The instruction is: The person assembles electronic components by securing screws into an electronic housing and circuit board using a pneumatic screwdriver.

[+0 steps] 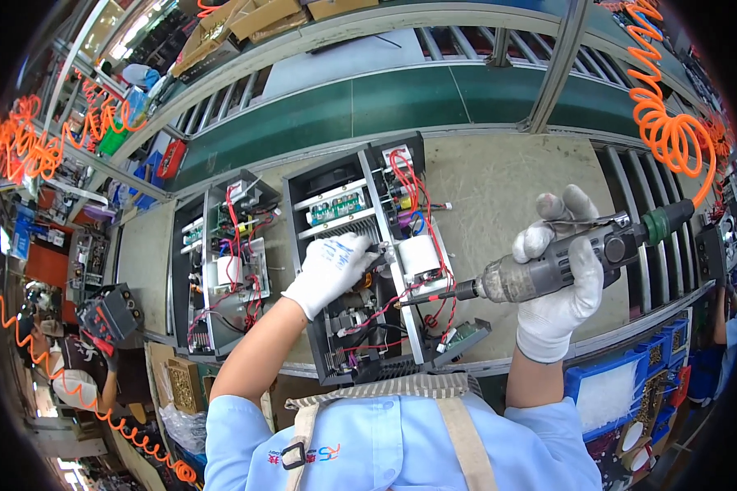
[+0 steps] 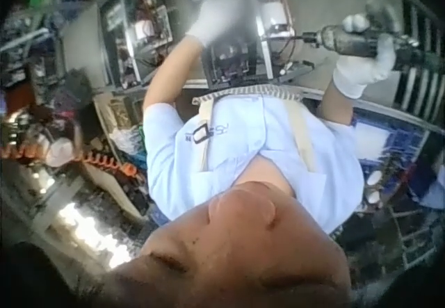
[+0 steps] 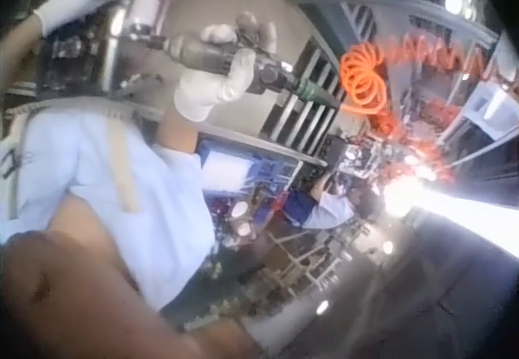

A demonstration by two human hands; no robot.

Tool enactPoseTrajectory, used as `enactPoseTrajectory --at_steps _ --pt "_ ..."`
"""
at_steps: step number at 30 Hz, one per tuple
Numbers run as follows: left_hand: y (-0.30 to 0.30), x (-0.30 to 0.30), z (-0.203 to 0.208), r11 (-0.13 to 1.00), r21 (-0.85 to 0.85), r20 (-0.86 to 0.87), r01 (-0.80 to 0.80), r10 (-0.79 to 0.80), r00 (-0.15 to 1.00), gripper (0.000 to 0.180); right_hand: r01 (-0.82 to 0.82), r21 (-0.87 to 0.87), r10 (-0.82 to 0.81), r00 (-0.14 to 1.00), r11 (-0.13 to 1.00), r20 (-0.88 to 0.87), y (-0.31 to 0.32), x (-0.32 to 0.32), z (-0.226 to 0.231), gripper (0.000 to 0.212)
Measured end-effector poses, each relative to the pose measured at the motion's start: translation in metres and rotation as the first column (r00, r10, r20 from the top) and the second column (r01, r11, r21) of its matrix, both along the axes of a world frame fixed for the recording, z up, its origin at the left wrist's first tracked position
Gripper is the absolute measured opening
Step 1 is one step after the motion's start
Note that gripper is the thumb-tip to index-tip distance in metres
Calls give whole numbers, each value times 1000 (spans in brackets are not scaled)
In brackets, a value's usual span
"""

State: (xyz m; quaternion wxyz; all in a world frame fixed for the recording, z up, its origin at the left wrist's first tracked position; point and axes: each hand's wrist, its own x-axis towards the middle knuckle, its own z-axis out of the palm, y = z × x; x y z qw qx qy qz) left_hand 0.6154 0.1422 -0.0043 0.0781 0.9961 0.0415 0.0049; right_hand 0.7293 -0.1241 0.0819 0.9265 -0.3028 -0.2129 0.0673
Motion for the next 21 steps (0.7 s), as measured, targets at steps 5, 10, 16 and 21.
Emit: enactPoseTrajectory --at_steps 5,10,16,21 --pt "25 1 -36 714 -583 151 -388 564 812 32 10 4 -10 1000 1000 -30 5 18 -10 49" --pt "32 20 -59 -40 -948 -276 -315 594 756 27 26 1 -26 997 1000 -78 28 36 -25 47" --pt "46 35 -58 -301 -846 -532 -440 440 723 27 36 12 -36 998 999 -42 93 79 -25 43" --pt "43 34 -64 -339 -858 -509 -385 463 726 27 3 -104 2 999 995 46 159 83 -28 35"
